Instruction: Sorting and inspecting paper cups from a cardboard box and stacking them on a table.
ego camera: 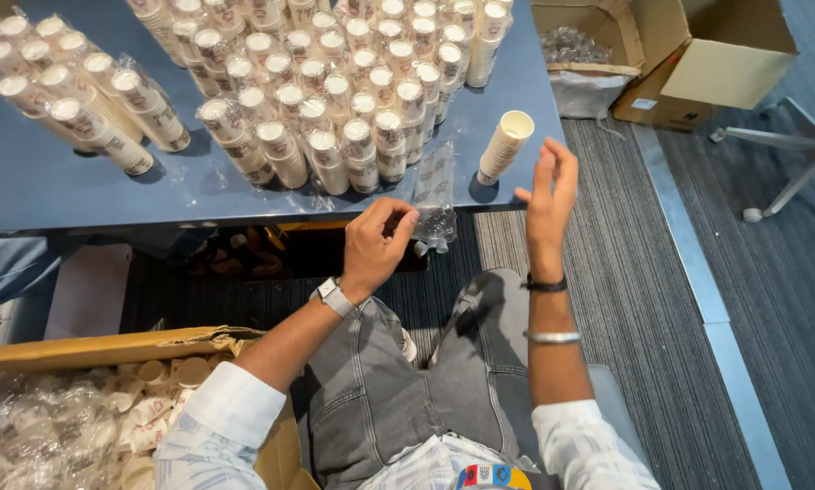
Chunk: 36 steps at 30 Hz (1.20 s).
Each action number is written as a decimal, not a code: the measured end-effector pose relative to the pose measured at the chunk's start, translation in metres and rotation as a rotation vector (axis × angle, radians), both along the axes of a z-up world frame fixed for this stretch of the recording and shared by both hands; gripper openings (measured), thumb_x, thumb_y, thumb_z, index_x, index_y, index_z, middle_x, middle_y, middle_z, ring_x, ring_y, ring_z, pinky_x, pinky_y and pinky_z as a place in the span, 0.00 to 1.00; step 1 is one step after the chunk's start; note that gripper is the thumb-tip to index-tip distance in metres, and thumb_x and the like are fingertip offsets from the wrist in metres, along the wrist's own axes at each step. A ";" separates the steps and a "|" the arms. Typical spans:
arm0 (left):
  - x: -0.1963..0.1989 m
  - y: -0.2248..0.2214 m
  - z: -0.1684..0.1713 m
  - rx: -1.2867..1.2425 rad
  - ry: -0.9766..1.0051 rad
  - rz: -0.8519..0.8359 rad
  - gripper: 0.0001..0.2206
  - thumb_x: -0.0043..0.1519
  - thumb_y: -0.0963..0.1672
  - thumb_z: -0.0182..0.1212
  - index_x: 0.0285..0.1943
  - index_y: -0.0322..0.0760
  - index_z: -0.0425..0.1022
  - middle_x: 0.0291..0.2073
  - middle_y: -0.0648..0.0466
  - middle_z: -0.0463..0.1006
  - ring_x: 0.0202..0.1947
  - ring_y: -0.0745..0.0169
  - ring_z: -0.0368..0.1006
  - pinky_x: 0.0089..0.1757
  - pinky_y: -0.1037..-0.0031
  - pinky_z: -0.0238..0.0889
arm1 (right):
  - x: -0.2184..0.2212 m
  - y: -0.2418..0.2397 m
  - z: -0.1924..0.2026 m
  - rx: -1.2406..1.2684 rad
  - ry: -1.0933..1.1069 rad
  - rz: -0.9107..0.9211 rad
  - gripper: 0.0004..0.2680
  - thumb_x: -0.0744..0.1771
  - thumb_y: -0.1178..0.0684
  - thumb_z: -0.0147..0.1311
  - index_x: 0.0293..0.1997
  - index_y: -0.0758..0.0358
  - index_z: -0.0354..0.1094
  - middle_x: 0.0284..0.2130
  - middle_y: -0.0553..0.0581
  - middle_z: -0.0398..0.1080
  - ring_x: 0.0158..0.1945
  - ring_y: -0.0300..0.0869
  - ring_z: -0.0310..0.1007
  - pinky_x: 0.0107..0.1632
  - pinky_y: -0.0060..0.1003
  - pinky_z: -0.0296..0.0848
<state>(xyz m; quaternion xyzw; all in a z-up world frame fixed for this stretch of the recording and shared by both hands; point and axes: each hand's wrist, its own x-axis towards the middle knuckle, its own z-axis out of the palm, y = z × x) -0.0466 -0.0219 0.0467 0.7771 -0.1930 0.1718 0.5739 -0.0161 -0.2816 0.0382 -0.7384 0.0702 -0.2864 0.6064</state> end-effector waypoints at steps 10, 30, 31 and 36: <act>0.043 -0.006 -0.067 -0.302 0.508 -0.211 0.06 0.70 0.44 0.52 0.47 0.35 0.67 0.46 0.47 0.81 0.37 0.62 0.81 0.34 0.71 0.76 | 0.061 -0.016 0.018 0.089 0.532 0.456 0.26 0.65 0.27 0.41 0.60 0.56 0.66 0.56 0.56 0.67 0.61 0.50 0.65 0.46 0.57 0.76; 0.042 -0.010 -0.081 -0.863 0.827 -0.526 0.06 0.71 0.45 0.46 0.43 0.41 0.61 0.59 0.45 0.74 0.53 0.54 0.74 0.49 0.63 0.73 | -0.088 0.067 -0.029 0.812 -0.054 0.812 0.22 0.65 0.45 0.50 0.62 0.70 0.57 0.69 0.71 0.56 0.70 0.62 0.62 0.69 0.59 0.69; 0.041 -0.015 -0.093 -0.865 0.827 -0.528 0.06 0.71 0.45 0.46 0.43 0.41 0.61 0.59 0.45 0.74 0.53 0.54 0.74 0.49 0.63 0.73 | -0.089 0.068 -0.030 0.809 -0.054 0.812 0.22 0.65 0.45 0.50 0.62 0.70 0.57 0.69 0.71 0.56 0.70 0.62 0.62 0.69 0.59 0.69; 0.036 -0.021 -0.117 -0.748 0.803 -0.478 0.04 0.77 0.44 0.46 0.50 0.41 0.62 0.49 0.47 0.69 0.46 0.61 0.68 0.47 0.65 0.68 | -0.092 0.075 -0.036 0.492 -0.052 0.865 0.30 0.63 0.36 0.56 0.67 0.69 0.56 0.74 0.70 0.48 0.74 0.57 0.57 0.71 0.51 0.64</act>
